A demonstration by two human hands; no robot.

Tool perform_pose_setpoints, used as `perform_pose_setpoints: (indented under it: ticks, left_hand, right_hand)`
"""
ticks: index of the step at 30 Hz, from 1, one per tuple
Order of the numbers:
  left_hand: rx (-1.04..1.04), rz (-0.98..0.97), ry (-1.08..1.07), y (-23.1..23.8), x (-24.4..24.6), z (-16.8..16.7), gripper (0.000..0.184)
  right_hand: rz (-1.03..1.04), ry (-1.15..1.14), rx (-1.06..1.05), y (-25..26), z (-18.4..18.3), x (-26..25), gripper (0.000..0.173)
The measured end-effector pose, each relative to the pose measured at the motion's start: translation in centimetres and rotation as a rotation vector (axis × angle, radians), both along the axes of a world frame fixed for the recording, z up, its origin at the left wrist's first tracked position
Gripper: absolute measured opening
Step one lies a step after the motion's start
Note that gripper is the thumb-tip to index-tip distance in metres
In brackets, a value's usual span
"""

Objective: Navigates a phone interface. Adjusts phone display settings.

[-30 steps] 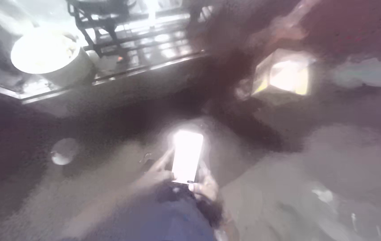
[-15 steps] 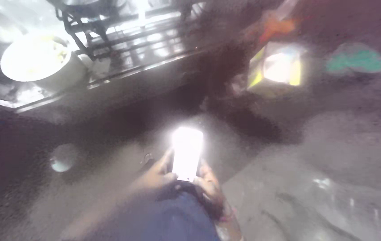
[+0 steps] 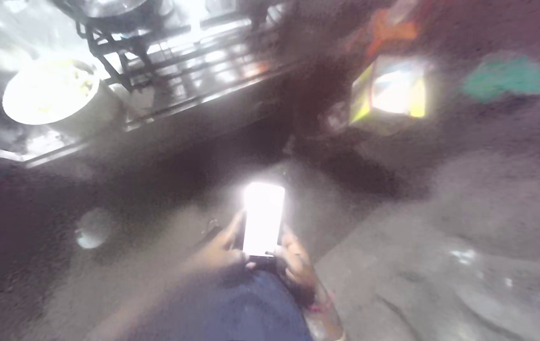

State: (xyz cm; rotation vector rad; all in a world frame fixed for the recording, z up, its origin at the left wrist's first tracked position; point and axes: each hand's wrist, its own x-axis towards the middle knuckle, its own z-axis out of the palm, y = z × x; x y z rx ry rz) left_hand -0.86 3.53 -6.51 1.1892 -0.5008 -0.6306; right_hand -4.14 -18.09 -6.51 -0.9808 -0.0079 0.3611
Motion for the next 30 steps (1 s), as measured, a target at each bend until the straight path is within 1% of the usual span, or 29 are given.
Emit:
perform_pose_setpoints:
  ticks: [3,5,7,9,12,15,18,20,22,24,26,28,30]
  left_hand:
    - [0.02,-0.007,-0.039,0.1,0.3,0.0,0.094]
    - [0.024,-0.004,-0.057,0.0,0.3,0.0,0.093]
    - [0.025,-0.004,-0.05,0.0,0.3,0.0,0.094]
    - [0.021,-0.005,-0.028,0.0,0.3,-0.1,0.095]
    - [0.008,0.01,0.003,-0.1,0.1,-0.4,0.096]
    - [0.02,0.019,0.037,-0.2,0.0,-0.2,0.098]
    - [0.015,0.024,0.051,-0.7,-0.1,0.0,0.098]
    - [-0.005,0.024,0.051,-1.0,0.0,-0.3,0.098]
    - [-0.011,0.054,0.069,-1.3,0.0,-0.2,0.092]
    - [0.033,0.143,0.007,-1.6,0.6,0.4,0.084]
    - [0.112,0.281,-0.193,-1.2,2.0,1.6,0.082]
    - [0.184,0.443,-0.419,0.0,3.4,4.6,0.081]
    - [0.149,0.624,-0.562,1.4,4.0,9.3,0.069]
  right_hand:
    - [-0.008,0.014,0.029,0.0,-0.4,0.1,0.051]
    - [-0.002,0.03,0.048,-0.1,-0.3,0.1,0.052]
    - [0.025,0.033,0.024,-0.4,-0.2,0.2,0.061]
    - [0.06,-0.012,-0.015,-0.7,-0.6,0.3,0.068]
    - [0.079,-0.049,-0.018,-0.8,-0.8,0.5,0.064]
    - [0.109,-0.096,-0.069,-1.1,-1.1,0.7,0.068]
    - [0.131,-0.088,-0.046,-1.6,-1.2,0.5,0.079]
    - [0.148,-0.081,0.007,-1.8,-1.6,0.5,0.084]
    - [0.146,-0.111,0.045,-1.8,-2.0,0.5,0.086]
    - [0.152,-0.134,0.144,-2.0,-2.5,0.6,0.086]
    - [0.177,-0.132,0.199,-2.4,-2.7,0.7,0.085]
    - [0.183,-0.11,0.218,-2.9,-2.9,0.4,0.084]
    - [0.167,-0.041,0.239,-3.3,-2.5,0.0,0.084]
